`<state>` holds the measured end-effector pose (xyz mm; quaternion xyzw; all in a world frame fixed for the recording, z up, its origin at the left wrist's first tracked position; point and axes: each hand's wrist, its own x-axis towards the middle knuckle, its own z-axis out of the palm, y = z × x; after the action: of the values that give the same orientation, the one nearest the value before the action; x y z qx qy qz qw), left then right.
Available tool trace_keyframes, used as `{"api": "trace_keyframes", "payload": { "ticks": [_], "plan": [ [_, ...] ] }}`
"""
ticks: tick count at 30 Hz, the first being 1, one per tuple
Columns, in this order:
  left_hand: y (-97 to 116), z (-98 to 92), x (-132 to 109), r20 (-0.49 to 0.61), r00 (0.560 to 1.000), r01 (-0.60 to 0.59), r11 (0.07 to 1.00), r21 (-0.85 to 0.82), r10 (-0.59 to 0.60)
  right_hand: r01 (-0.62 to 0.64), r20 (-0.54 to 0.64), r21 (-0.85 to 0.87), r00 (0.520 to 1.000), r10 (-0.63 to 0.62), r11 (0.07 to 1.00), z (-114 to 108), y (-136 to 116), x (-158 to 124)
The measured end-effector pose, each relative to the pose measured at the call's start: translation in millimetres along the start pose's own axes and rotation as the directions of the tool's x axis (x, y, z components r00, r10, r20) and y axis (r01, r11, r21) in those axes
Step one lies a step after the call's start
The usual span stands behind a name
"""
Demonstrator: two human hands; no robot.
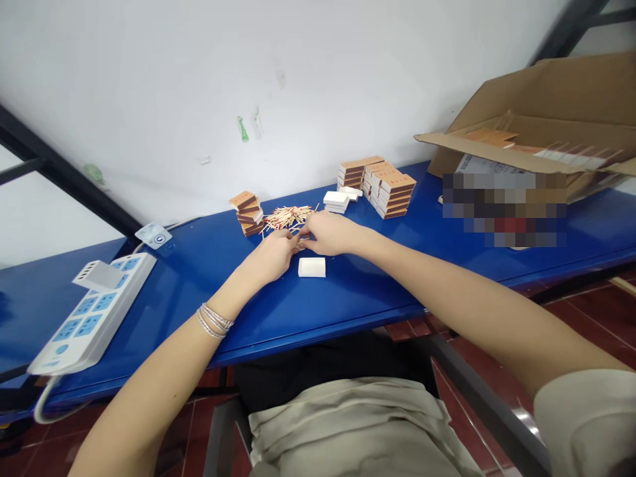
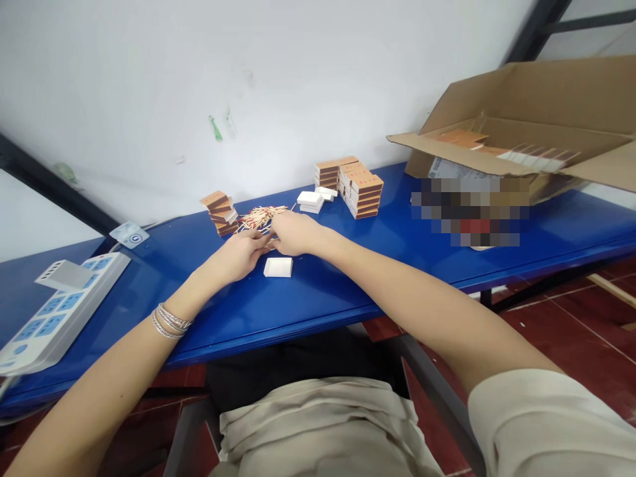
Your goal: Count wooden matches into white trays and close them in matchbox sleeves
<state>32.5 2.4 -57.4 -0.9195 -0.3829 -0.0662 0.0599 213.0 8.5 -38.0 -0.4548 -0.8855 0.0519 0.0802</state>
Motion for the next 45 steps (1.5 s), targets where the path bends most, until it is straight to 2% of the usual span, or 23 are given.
{"api": "trace_keyframes", "payload": {
  "ticks": [6,11,16,23,32,38,45],
  "plan": [
    [0.2,6.6,0.6,-0.057,0.998,0.021,0.999,-0.049,-0.023,-0.037,0.054,-0.147,0.998,0.045,0.988,0.4,-19.5,-6.6],
    [-2.6,11.8,1.5,-0.053,0.995,0.084,0.996,-0.015,-0.084,0.006,0.049,-0.198,0.999,0.004,0.98,6.0,-16.0,-4.0],
    [-6.1,11.1,0.9,-0.046,0.999,0.016,0.998,-0.056,-0.019,0.046,0.06,-0.196,0.998,-0.035,0.98,9.2,-11.3,-0.7],
    [-0.6,6.9,0.4,-0.023,0.998,0.059,0.998,0.013,-0.059,0.05,0.05,-0.184,0.998,-0.041,0.982,7.3,-13.0,-0.1],
    [-1.0,7.7,0.4,-0.024,0.998,0.053,0.997,0.049,-0.052,0.056,0.024,-0.176,0.998,-0.053,0.983,9.1,-11.7,0.3],
    [-0.5,7.2,0.3,-0.029,0.999,0.021,1.0,0.017,-0.02,0.045,0.085,-0.103,0.996,-0.036,0.994,10.8,-6.7,1.4],
    [-0.8,7.2,1.4,-0.014,1.0,0.007,1.0,0.0,-0.007,0.08,0.126,-0.076,0.99,-0.07,0.994,8.7,-4.1,0.8]
  ]
}}
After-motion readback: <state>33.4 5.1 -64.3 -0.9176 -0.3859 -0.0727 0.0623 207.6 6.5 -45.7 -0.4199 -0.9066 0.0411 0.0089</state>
